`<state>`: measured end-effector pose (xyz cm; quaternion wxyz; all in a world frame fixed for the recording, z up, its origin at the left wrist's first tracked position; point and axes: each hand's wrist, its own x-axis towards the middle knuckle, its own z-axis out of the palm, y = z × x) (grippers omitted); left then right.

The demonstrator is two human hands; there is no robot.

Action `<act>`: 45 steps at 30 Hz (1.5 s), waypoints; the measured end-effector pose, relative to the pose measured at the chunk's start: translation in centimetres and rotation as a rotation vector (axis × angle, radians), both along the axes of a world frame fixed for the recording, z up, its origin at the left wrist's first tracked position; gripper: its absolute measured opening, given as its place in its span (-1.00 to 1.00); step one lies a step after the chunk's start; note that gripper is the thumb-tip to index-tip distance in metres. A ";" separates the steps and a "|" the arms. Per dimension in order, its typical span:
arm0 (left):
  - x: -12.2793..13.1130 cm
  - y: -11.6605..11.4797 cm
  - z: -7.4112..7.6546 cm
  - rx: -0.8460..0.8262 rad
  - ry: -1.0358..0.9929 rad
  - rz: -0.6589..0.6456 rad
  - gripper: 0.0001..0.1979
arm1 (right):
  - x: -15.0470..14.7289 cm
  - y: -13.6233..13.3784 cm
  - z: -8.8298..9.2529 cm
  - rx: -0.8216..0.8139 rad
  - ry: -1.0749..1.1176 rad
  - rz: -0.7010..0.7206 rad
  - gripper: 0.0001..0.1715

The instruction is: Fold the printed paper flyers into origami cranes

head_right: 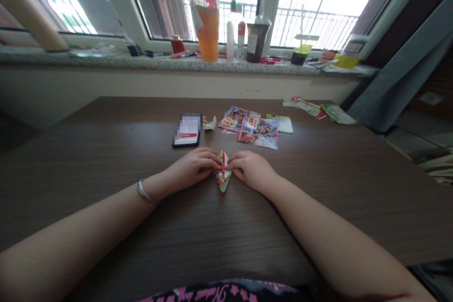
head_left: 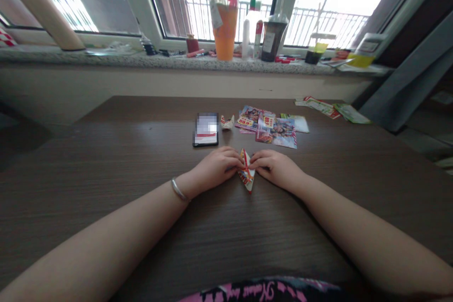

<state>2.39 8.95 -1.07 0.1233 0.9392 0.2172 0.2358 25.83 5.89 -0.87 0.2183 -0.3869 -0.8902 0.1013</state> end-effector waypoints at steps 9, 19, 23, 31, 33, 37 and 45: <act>-0.1 -0.2 0.5 0.111 0.158 0.010 -0.77 | -0.3 -0.5 0.7 0.057 -0.140 -0.047 -0.74; 0.3 -1.2 1.4 0.350 0.358 0.036 -0.79 | -0.8 -1.3 1.7 0.174 -0.370 -0.089 -0.73; 0.3 -1.4 1.4 0.372 0.404 0.063 -0.80 | -1.0 -1.8 2.1 0.156 -0.411 -0.121 -0.72; 0.6 -2.6 2.8 0.310 0.538 0.140 -0.86 | -1.0 -2.0 2.9 0.062 -0.449 -0.164 -0.71; 0.8 -2.9 2.9 0.313 0.533 0.149 -0.85 | -1.1 -2.1 3.1 0.041 -0.426 -0.166 -0.71; 1.0 -3.1 2.2 0.326 0.482 0.200 -0.88 | -1.4 -2.6 3.1 0.065 -0.397 -0.175 -0.66; 1.2 -3.0 1.4 0.314 0.254 0.175 -0.85 | -0.8 -1.6 1.3 0.166 -0.368 -0.182 -0.58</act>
